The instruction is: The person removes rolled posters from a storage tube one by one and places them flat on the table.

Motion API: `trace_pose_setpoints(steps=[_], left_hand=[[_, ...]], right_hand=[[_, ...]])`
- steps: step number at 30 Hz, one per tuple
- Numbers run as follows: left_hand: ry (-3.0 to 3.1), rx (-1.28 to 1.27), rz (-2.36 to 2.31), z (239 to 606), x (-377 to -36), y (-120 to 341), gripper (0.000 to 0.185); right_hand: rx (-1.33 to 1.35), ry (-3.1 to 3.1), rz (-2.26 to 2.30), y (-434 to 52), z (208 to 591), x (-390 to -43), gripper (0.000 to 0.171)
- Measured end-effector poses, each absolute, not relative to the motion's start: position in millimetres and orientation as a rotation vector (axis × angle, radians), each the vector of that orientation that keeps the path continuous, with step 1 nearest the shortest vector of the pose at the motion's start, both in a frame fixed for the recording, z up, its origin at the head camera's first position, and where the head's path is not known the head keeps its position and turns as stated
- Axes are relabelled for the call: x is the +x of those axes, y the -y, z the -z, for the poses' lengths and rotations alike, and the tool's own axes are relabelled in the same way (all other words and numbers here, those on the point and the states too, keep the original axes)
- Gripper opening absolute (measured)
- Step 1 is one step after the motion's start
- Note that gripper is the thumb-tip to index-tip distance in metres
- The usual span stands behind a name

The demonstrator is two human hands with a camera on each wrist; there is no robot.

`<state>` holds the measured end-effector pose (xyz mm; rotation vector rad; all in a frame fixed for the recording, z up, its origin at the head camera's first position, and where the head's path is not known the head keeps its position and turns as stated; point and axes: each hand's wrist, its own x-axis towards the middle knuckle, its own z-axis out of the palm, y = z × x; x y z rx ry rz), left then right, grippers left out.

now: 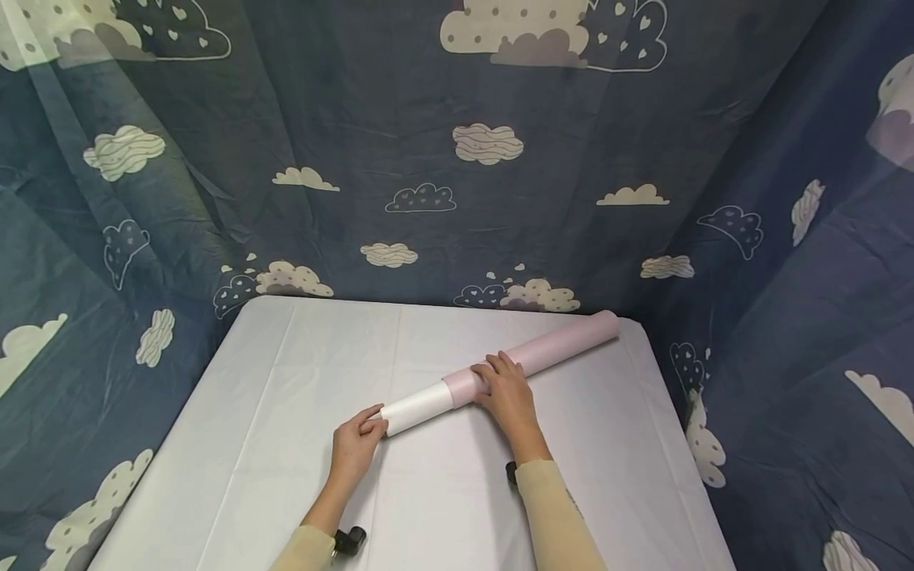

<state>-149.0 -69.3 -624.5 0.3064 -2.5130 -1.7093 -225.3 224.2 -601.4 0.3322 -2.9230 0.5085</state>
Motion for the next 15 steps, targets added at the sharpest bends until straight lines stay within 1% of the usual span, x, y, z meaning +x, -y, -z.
trace_pose_setpoints(steps=[15], left_hand=[[2.509, 0.311, 1.705, 628.0, -147.6, 71.3, 0.033]], right_hand=[[0.280, 2.924, -0.543, -234.8, 602.2, -227.9, 0.062]])
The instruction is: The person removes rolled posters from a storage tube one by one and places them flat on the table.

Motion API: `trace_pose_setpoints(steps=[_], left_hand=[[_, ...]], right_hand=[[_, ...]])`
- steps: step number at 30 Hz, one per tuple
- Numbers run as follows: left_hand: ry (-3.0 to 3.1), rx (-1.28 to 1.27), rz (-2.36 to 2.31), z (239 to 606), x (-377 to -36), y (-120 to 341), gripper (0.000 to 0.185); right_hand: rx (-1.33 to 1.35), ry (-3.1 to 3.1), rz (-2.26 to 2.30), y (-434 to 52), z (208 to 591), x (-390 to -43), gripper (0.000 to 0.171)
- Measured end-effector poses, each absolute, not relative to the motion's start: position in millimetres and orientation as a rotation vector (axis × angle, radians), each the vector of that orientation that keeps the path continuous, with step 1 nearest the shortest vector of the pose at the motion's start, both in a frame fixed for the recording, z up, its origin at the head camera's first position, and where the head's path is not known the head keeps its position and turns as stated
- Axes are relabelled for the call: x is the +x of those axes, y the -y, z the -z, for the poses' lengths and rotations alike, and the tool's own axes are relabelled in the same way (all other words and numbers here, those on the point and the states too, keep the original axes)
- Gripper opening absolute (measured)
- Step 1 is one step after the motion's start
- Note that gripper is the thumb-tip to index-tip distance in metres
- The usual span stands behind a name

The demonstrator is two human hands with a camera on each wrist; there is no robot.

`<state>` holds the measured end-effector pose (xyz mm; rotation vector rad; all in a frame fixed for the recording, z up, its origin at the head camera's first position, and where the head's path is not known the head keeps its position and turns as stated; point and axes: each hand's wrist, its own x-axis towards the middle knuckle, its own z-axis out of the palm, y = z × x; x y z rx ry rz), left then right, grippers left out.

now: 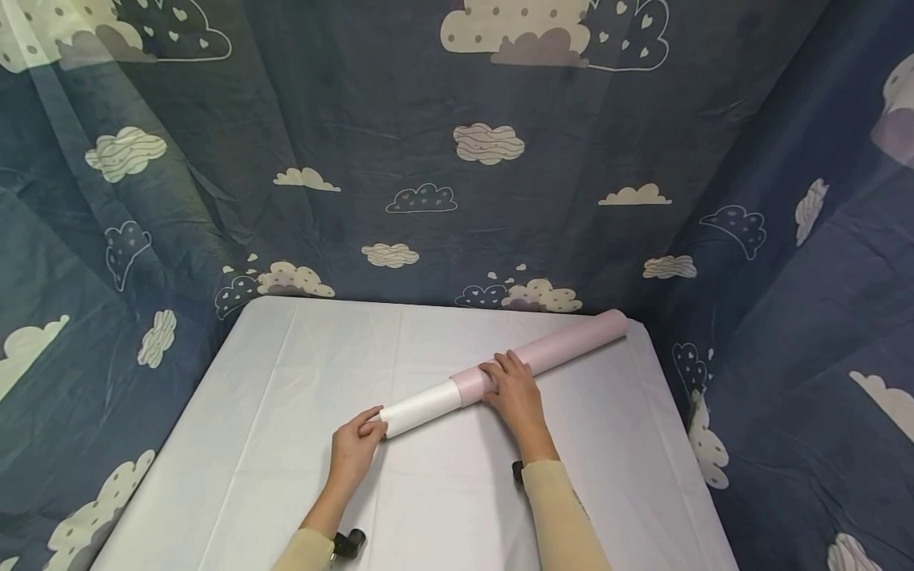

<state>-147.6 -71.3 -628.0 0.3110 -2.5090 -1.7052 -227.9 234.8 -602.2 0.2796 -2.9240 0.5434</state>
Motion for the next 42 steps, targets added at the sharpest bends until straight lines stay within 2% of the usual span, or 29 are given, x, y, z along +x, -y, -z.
trace_pose_setpoints(steps=[20, 42], left_hand=[[2.516, 0.336, 1.673, 621, -145, 84, 0.033], [2.543, 0.381, 1.611, 625, -126, 114, 0.034]], right_hand=[[0.249, 2.925, -0.552, -242, 600, -232, 0.063], [0.236, 2.917, -0.554, -240, 603, -231, 0.063]])
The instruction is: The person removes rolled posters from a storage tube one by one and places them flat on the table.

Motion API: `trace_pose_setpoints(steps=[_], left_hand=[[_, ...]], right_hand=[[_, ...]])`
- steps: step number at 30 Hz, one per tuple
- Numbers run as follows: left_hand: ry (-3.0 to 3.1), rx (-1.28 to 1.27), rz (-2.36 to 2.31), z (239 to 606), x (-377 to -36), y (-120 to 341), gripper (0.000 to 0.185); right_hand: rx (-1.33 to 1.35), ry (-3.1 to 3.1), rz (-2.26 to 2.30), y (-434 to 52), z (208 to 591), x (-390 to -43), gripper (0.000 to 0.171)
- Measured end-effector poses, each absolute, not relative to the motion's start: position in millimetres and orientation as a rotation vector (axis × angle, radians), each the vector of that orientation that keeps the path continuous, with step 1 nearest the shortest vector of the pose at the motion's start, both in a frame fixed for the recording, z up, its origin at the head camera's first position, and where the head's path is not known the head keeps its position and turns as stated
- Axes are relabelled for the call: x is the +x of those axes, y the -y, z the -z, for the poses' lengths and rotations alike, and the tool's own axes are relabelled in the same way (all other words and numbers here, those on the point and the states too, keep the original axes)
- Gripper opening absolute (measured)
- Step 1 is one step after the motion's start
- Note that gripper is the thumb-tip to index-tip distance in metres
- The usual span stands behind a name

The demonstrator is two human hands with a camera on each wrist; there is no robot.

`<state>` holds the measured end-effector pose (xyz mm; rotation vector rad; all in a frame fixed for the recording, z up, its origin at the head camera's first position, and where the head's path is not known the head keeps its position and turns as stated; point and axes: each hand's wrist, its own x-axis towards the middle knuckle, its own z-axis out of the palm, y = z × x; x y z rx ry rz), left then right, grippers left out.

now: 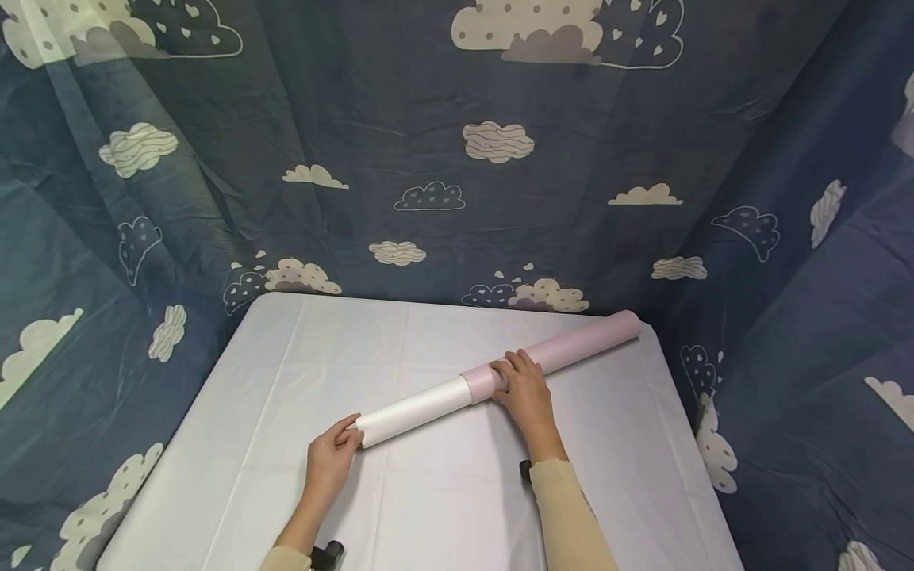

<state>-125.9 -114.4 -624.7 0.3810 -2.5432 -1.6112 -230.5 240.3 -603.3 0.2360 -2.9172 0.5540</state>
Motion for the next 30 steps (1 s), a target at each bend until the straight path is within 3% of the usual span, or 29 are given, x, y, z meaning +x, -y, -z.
trace_pose_setpoints(steps=[30], left_hand=[[2.508, 0.470, 1.521, 623, -106, 154, 0.032]], right_hand=[[0.209, 2.947, -0.544, -241, 606, -233, 0.065]])
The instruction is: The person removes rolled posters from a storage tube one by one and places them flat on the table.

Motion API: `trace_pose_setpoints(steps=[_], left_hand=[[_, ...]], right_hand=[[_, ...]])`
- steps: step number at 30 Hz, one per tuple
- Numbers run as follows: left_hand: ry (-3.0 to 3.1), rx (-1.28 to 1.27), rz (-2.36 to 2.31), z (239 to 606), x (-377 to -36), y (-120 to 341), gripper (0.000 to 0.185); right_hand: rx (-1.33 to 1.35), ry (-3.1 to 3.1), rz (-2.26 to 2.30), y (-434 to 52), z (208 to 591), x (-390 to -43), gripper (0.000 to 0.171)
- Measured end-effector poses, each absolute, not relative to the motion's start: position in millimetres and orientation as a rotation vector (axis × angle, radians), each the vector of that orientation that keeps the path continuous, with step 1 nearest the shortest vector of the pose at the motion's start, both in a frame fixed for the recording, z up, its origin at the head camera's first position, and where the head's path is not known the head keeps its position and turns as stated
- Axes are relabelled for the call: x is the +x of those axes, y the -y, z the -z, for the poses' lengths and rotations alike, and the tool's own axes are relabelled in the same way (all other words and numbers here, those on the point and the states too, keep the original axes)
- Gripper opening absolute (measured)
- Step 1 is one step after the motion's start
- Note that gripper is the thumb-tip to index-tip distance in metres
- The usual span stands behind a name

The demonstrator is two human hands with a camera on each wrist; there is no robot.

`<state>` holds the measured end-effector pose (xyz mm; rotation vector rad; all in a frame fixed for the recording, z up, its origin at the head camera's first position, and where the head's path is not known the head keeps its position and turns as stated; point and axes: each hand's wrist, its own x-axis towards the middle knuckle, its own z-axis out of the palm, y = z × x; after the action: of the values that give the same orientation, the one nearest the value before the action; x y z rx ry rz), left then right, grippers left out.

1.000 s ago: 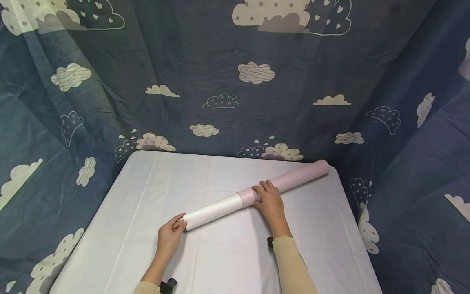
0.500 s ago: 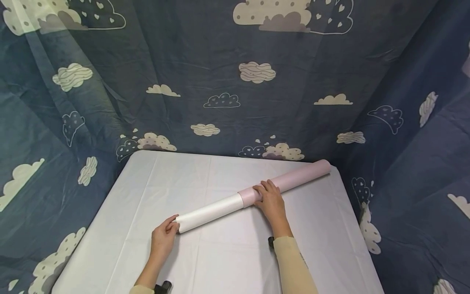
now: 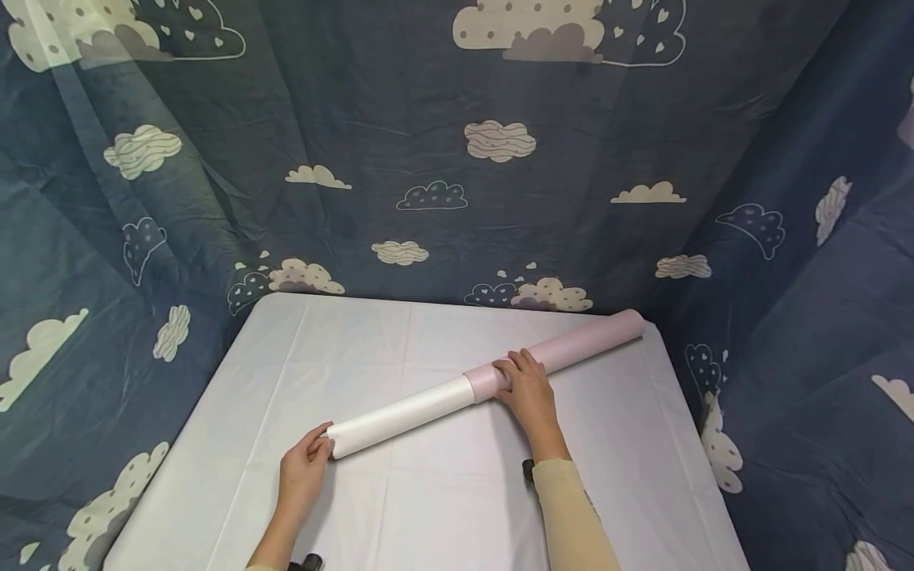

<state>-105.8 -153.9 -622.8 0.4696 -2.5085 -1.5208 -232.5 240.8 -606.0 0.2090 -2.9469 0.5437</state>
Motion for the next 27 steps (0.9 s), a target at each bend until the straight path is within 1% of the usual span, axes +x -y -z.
trace_pose_setpoints(steps=[17, 27], left_hand=[[2.520, 0.469, 1.476, 627, -101, 177, 0.033], [2.572, 0.488, 1.500, 620, -101, 187, 0.036]], right_hand=[[0.203, 2.940, -0.568, -241, 607, -233, 0.065], [0.237, 2.926, -0.578, -242, 607, -232, 0.063]])
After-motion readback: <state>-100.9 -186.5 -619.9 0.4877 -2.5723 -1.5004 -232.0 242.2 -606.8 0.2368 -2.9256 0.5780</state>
